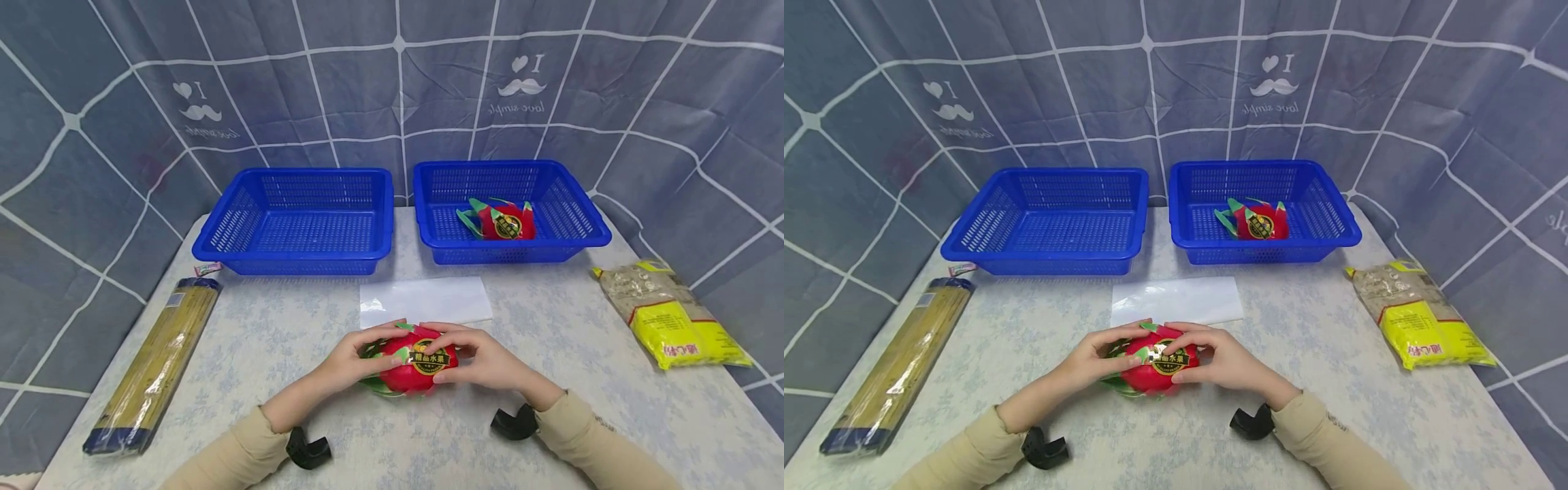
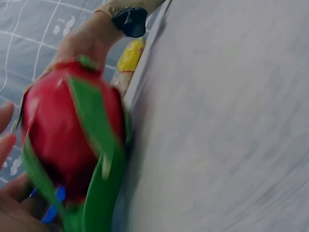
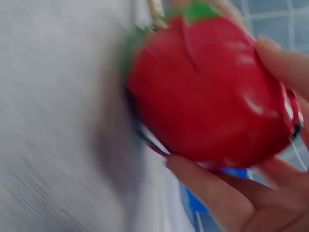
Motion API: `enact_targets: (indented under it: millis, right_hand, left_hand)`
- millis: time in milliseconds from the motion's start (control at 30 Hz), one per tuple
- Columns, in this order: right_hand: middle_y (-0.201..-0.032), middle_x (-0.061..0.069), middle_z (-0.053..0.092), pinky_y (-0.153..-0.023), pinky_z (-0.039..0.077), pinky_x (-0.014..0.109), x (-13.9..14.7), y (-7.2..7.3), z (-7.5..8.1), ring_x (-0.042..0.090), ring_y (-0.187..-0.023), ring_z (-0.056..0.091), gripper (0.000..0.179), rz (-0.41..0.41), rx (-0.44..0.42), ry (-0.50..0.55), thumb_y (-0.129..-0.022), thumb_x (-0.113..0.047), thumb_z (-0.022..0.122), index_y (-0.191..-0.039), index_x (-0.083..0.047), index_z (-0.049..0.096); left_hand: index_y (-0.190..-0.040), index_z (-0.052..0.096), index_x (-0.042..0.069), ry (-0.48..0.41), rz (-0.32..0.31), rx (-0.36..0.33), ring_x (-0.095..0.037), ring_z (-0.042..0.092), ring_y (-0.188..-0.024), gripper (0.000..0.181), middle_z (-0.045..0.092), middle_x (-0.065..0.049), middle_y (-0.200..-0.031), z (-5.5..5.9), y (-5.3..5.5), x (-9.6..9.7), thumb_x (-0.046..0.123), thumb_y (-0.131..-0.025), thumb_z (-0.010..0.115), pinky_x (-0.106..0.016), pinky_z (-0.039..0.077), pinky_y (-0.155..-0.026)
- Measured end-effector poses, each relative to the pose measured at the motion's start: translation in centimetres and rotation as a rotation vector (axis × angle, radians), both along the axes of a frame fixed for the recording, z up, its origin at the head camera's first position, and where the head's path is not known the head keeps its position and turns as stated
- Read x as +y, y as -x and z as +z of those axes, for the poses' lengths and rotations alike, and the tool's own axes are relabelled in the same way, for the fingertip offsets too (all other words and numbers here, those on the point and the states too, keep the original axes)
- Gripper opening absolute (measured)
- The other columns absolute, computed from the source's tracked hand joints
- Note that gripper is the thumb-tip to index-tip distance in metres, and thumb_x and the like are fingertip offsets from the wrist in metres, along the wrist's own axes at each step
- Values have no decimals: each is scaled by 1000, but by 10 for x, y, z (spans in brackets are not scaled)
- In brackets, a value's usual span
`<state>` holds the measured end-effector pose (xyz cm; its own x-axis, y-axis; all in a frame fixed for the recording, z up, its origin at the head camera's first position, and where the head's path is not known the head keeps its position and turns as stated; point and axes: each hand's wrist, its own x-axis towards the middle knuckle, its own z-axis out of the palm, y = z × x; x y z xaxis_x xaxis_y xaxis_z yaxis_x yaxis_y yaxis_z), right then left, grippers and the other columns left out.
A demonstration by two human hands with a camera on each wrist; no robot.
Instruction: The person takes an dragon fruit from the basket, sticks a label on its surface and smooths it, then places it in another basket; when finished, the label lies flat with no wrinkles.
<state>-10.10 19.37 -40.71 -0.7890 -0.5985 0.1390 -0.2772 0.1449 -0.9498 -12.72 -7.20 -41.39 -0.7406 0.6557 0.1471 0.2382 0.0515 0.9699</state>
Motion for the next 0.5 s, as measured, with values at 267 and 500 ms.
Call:
enact_targets:
  millis: [267,500]
  right_hand:
    - [-145,14,38,-92,47,34,50,26,23,19,-132,37,39,176,-31,229,-83,7,66,-117,-10,63]
    - [-142,9,44,-90,48,31,75,58,55,23,-131,39,40,11,140,437,-83,11,63,-117,-9,63]
  left_hand:
    - [-120,57,-8,-82,77,-174,-21,58,-110,35,63,-16,-116,16,27,1,17,-96,55,-35,42,-97]
    - [-129,49,-7,-164,208,-374,-20,62,-99,36,57,-20,-123,41,63,30,6,-95,49,-35,48,-90]
